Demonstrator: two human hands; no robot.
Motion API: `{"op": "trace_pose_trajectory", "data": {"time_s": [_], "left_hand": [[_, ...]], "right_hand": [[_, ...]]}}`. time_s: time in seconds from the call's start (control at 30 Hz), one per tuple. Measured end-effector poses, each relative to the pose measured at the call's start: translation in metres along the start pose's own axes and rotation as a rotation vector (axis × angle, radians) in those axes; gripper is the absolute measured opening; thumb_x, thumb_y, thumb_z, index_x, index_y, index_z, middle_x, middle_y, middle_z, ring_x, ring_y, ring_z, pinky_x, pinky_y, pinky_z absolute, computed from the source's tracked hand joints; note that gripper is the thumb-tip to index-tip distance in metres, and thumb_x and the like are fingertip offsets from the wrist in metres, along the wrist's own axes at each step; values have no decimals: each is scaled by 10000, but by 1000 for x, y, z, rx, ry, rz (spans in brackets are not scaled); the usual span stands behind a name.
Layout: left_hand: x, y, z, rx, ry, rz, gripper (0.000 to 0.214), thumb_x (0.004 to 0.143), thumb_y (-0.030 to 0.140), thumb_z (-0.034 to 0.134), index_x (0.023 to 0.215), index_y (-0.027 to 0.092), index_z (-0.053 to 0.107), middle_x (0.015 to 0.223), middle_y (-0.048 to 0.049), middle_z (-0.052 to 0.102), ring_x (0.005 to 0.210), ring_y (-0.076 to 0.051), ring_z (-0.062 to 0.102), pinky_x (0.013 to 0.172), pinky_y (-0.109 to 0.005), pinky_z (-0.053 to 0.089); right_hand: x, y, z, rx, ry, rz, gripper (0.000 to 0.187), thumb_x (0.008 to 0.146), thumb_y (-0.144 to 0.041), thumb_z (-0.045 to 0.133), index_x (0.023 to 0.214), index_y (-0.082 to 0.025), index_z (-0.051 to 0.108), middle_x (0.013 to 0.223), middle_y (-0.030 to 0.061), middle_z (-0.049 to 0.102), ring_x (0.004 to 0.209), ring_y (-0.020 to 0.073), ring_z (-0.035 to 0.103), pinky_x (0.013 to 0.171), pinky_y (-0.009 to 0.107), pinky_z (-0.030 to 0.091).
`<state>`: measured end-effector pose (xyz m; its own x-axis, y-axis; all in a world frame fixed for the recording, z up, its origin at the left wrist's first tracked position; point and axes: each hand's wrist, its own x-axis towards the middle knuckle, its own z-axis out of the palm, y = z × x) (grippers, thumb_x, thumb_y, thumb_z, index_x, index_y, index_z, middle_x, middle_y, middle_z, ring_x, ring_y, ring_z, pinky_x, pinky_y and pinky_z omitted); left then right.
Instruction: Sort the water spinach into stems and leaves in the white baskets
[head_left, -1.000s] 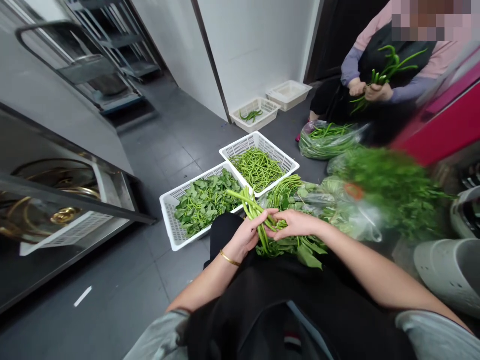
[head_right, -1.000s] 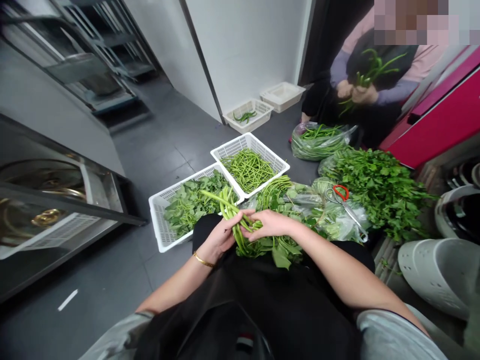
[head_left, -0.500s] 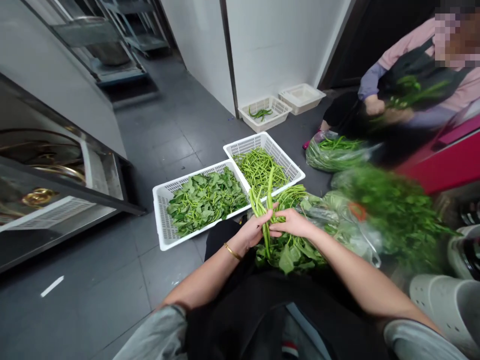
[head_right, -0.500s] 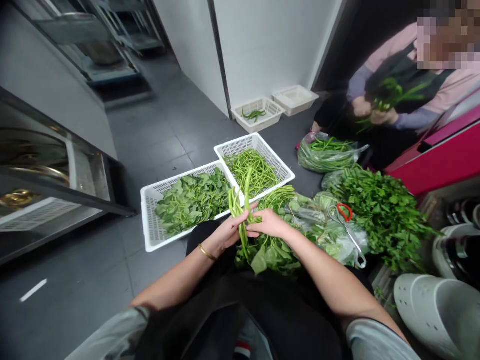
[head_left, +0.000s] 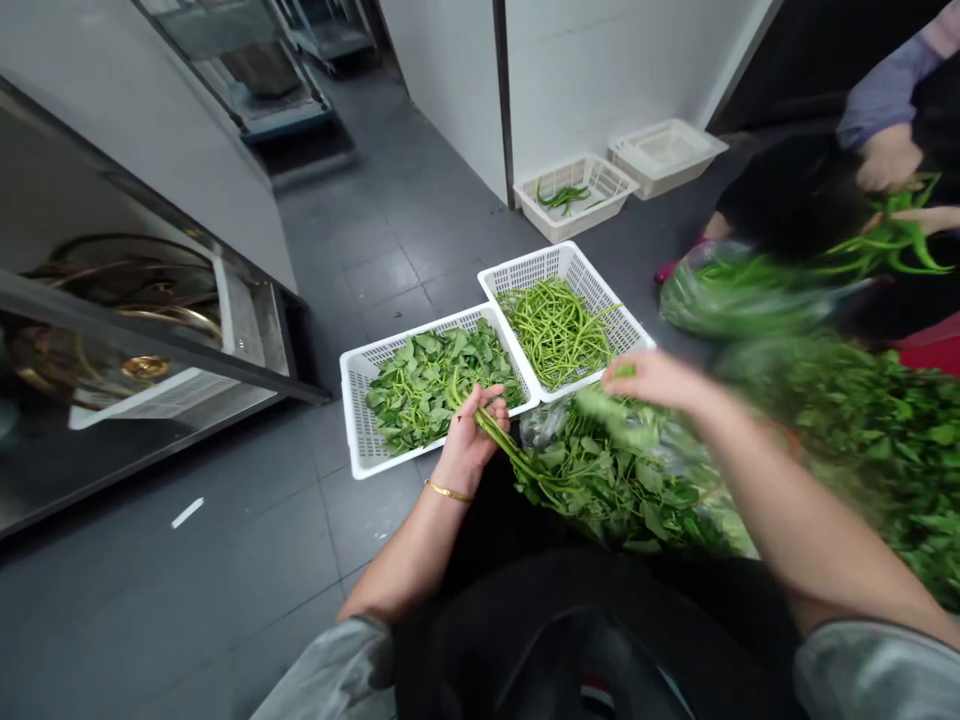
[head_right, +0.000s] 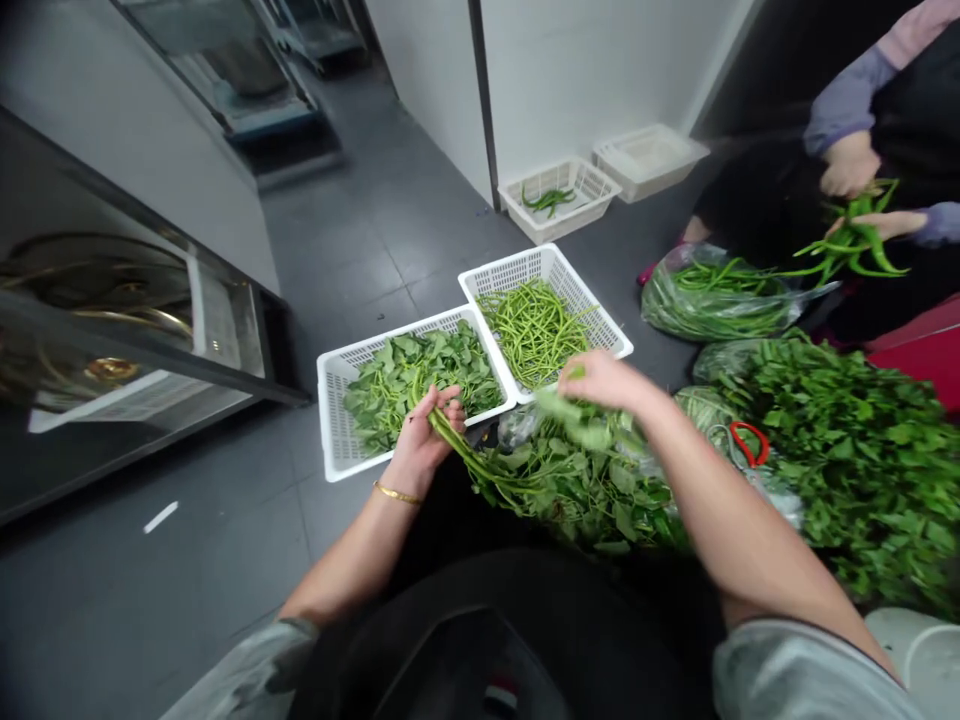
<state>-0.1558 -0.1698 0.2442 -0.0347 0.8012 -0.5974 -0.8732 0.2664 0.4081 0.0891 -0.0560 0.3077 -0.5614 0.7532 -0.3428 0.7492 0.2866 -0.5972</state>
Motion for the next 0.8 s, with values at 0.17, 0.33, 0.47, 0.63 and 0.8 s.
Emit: {"op": "trace_pose_trajectory", "data": {"time_s": [0.17, 0.33, 0.47, 0.63, 0.8], "left_hand": [[-12, -6, 13, -15, -33, 26, 324, 905, 354, 464, 821, 102, 649, 657, -63, 631, 589, -111, 610, 594, -223, 522], [-40, -19, 13, 212, -270, -47, 165, 793, 250, 620, 887, 121, 666, 881, -93, 701, 844, -210, 668, 738, -339, 540], [-61, -29, 16, 362, -378, -30, 197, 729, 259, 683, 853, 105, 687, 787, -82, 700, 723, -178, 666, 678, -286, 530], [-72, -38, 24, 415, -370, 115, 221, 699, 279, 727, 797, 84, 691, 631, -44, 652, 558, -120, 608, 548, -221, 490], [-76, -30, 27, 320, -296, 141, 196, 710, 287, 732, 740, 104, 667, 610, -32, 640, 513, -112, 594, 508, -220, 487]], "right_hand": [[-75, -17, 113, -100, -103, -12, 321, 781, -335, 579, 1046, -187, 684, 857, 64, 724, 770, 217, 667, 685, 306, 484], [-111, -3, 113, -157, 195, 63, 280, 810, -287, 535, 1018, -191, 696, 944, 64, 726, 824, 212, 679, 733, 296, 492], [-150, 0, 99, -315, 602, 5, 308, 821, -226, 493, 1065, -215, 680, 1071, 51, 699, 888, 199, 675, 725, 278, 509], [-178, -7, 118, -262, 856, -33, 302, 862, -219, 445, 1053, -209, 678, 960, 45, 723, 857, 176, 681, 742, 266, 521], [-209, 2, 117, -71, 951, 41, 264, 862, -297, 464, 1010, -205, 662, 992, 53, 717, 822, 201, 687, 738, 309, 533]]}}
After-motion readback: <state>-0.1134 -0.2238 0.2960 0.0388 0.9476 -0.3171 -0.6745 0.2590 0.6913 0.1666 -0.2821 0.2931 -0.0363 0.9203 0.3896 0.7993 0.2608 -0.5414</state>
